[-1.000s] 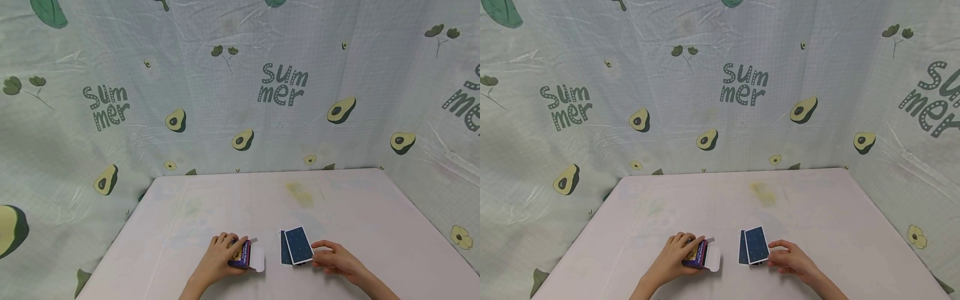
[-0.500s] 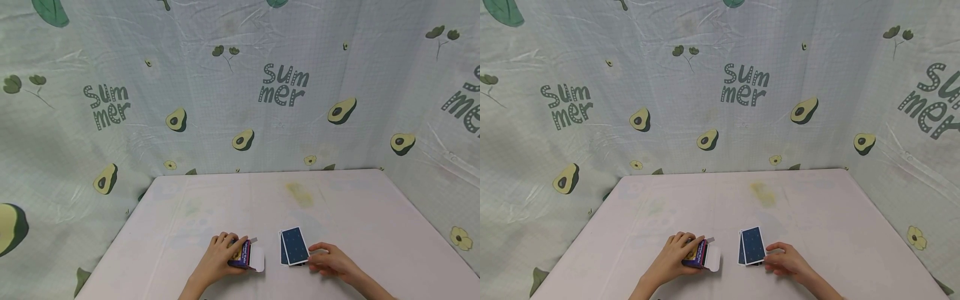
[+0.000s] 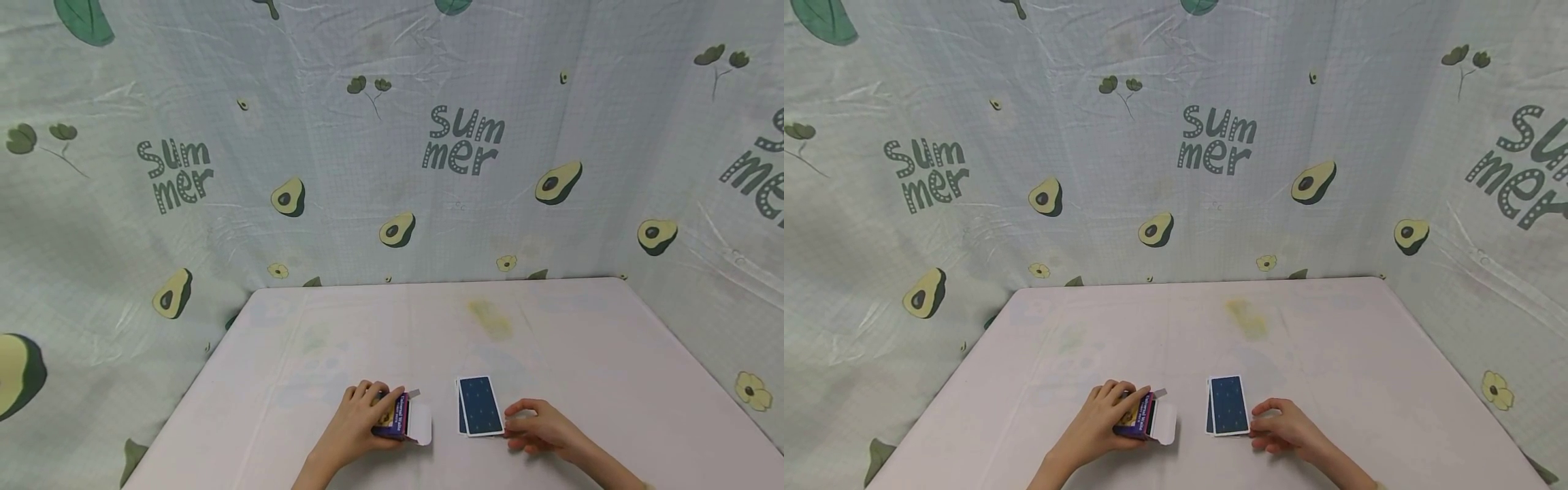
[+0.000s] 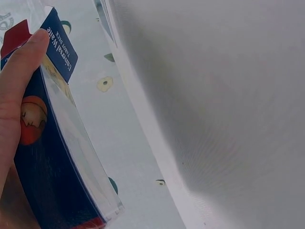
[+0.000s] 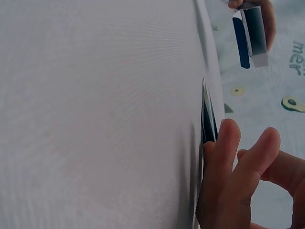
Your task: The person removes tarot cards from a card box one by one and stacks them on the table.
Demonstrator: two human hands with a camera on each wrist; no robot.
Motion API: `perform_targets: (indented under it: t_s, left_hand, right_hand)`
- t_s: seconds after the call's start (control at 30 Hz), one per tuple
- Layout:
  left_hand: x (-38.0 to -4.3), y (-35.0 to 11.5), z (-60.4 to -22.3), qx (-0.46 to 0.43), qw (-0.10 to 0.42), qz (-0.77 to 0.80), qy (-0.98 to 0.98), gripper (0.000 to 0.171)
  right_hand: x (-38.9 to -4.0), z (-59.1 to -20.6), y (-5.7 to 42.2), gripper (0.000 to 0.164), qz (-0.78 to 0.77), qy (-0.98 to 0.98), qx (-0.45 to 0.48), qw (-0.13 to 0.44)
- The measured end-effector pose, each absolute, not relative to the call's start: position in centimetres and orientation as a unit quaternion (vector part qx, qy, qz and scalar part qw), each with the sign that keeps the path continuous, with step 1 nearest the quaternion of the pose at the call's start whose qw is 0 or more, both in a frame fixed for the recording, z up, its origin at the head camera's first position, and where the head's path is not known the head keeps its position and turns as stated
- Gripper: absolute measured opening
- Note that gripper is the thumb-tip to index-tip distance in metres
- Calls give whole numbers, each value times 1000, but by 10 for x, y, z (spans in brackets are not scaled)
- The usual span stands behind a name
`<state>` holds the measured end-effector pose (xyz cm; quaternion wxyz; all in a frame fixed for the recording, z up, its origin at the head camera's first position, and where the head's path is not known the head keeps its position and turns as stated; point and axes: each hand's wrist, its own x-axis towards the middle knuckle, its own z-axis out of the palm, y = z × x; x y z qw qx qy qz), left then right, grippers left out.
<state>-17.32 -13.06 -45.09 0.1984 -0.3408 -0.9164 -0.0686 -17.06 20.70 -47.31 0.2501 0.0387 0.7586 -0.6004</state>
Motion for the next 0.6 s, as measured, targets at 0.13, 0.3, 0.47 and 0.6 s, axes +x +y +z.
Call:
perform_targets:
  t_s: [0.13,0.3,0.47,0.6]
  left_hand:
    - [-173,-130,-450,-341,194,-70,-917,77]
    - [-173,-130,-451,-341,192,-69,-918,77]
    - [-174,-130,-451,-341,193,-66,-918,77]
    - [-173,-130,-451,-340,188,-70,-919,76]
  right_hand:
    - [-171,-471,210,34,-608,752,28,251]
    - [-171,-469,212,36,-616,747,13,249]
    - [-170,-467,213,36,-608,754,13,248]
    - [-171,-466,215,40,-599,761,3,250]
